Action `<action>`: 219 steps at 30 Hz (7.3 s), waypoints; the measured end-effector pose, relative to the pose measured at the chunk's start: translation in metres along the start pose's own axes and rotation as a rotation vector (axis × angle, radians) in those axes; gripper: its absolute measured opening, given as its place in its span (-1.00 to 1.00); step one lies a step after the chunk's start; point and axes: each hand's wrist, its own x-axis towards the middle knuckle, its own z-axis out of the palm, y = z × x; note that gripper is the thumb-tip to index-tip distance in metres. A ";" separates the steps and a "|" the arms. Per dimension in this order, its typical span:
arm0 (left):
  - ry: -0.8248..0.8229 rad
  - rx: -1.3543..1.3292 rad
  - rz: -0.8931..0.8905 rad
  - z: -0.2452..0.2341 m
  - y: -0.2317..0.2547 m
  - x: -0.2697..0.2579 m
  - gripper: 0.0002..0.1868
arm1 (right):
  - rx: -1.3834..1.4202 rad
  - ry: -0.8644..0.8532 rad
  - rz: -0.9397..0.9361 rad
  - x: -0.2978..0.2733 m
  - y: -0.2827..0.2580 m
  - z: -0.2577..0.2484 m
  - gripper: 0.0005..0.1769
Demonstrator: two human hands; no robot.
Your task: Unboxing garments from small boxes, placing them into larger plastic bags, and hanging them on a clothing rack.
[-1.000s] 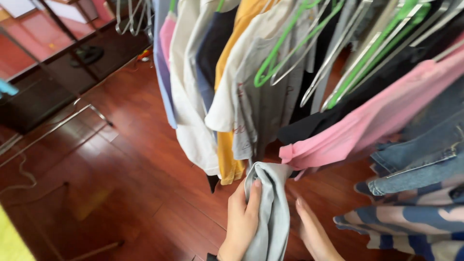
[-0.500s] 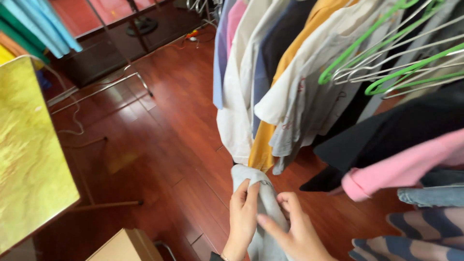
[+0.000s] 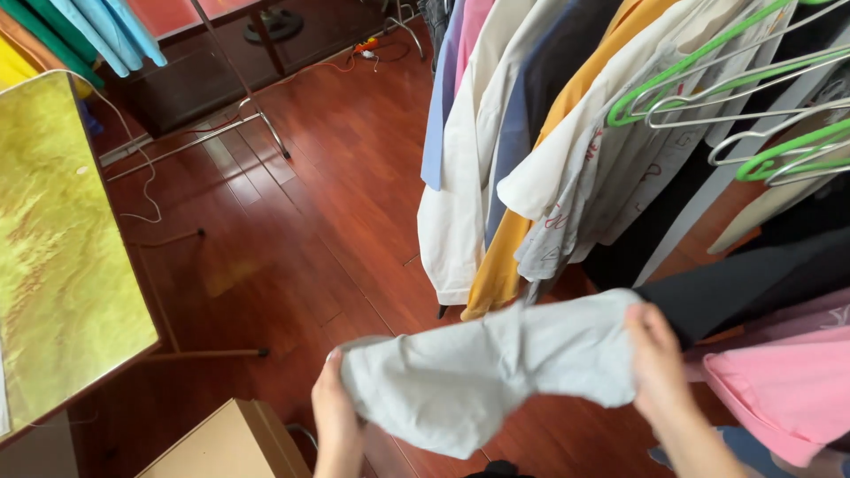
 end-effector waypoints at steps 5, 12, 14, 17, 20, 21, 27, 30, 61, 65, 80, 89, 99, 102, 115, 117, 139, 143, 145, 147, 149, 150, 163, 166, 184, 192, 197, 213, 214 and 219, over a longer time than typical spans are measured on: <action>-0.447 1.499 0.163 -0.080 -0.096 0.094 -0.50 | 0.228 -0.068 -0.104 -0.008 -0.071 0.004 -0.75; -0.767 1.047 0.662 0.035 -0.070 -0.033 -0.17 | 0.161 -0.164 -0.037 -0.023 -0.101 0.014 -0.61; -1.021 0.968 0.871 0.069 -0.052 -0.068 -0.03 | 0.237 -0.148 -0.012 -0.026 -0.109 0.009 -0.62; -1.192 0.787 1.088 0.097 -0.072 -0.083 -0.21 | 0.311 -0.061 -0.012 -0.027 -0.116 -0.007 -0.52; -1.235 0.686 1.192 0.115 -0.086 -0.094 -0.13 | 0.300 -0.041 -0.020 -0.045 -0.140 -0.020 -0.43; -1.258 0.683 1.191 0.120 -0.088 -0.097 -0.13 | 0.305 -0.021 -0.025 -0.056 -0.150 -0.020 -0.43; -1.300 0.549 1.107 0.149 -0.067 -0.107 -0.80 | 0.059 0.304 -0.036 -0.045 -0.128 -0.079 -0.52; -1.308 0.651 1.207 0.179 -0.036 -0.129 -0.81 | -0.412 0.187 -0.394 -0.071 -0.116 -0.090 -0.80; -1.561 0.392 2.041 0.271 -0.063 -0.237 -0.47 | -0.526 0.771 -0.620 -0.215 -0.222 -0.150 -0.88; -1.357 0.541 2.047 0.265 -0.051 -0.207 -0.46 | -0.497 0.687 -0.579 -0.206 -0.222 -0.132 -0.87; -1.112 1.244 1.518 0.259 0.015 -0.102 -0.53 | -0.530 -0.247 -0.688 -0.157 -0.236 -0.071 -0.87; -0.966 1.313 1.741 0.256 0.056 -0.168 -0.62 | -0.051 0.635 -0.852 -0.030 -0.278 0.020 -0.28; -0.800 1.403 1.889 0.265 0.048 -0.144 -0.70 | -0.030 0.642 -0.484 0.061 -0.263 -0.056 -0.60; -0.812 1.453 1.871 0.268 0.043 -0.142 -0.69 | -0.017 0.636 -0.459 0.089 -0.253 -0.079 -0.64; -1.053 1.551 1.607 0.275 0.019 -0.145 -0.58 | -0.120 0.574 -0.579 0.027 -0.267 -0.117 -0.47; -1.067 1.565 1.592 0.272 0.013 -0.147 -0.56 | -0.104 0.536 -0.580 -0.009 -0.263 -0.105 -0.42; -1.063 1.743 1.672 0.199 -0.098 -0.153 -0.60 | -0.019 -0.270 0.258 -0.322 -0.017 -0.270 -0.21; -1.392 1.378 1.901 0.137 -0.115 -0.226 -0.95 | -0.112 -0.398 0.058 -0.303 -0.010 -0.222 -0.21; -1.417 1.247 1.939 0.116 -0.110 -0.252 -0.83 | -0.052 -0.366 0.079 -0.305 -0.009 -0.206 -0.23; -1.439 1.115 1.973 0.108 -0.092 -0.271 -0.66 | 0.006 -0.335 0.103 -0.307 -0.008 -0.200 -0.24; -1.713 0.931 1.838 0.113 -0.061 -0.283 -0.24 | 0.134 -0.455 -0.261 -0.309 -0.005 -0.206 -0.27; -1.703 0.938 1.836 0.119 -0.053 -0.276 -0.24 | 0.135 -0.465 -0.259 -0.311 -0.007 -0.213 -0.27; -1.552 0.756 2.130 0.129 0.004 -0.220 -0.66 | -0.007 -0.645 -0.125 -0.274 -0.044 -0.175 -0.03; -1.441 0.840 2.108 0.129 0.047 -0.201 -0.63 | -0.648 -0.300 -0.177 -0.241 0.001 -0.179 -0.52; -1.486 0.786 1.851 0.131 0.025 -0.090 -0.74 | -0.695 0.218 -0.721 -0.201 -0.065 -0.084 -0.69; -1.541 0.715 1.776 0.195 0.025 -0.045 -0.70 | -0.683 0.440 -0.516 -0.232 -0.038 -0.189 -0.80; -1.344 0.711 1.409 0.250 -0.042 -0.062 -0.77 | -0.589 0.429 -0.160 -0.254 0.020 -0.246 -0.74; -1.873 0.059 -0.799 0.395 -0.170 -0.247 -0.16 | -0.165 0.345 0.026 -0.191 -0.178 -0.182 -0.72; -1.786 -0.033 -0.865 0.401 -0.173 -0.246 -0.33 | -0.238 0.337 -0.004 -0.182 -0.188 -0.185 -0.67; -1.591 -0.144 -0.937 0.416 -0.175 -0.225 -0.64 | -0.377 0.320 -0.122 -0.132 -0.258 -0.189 -0.58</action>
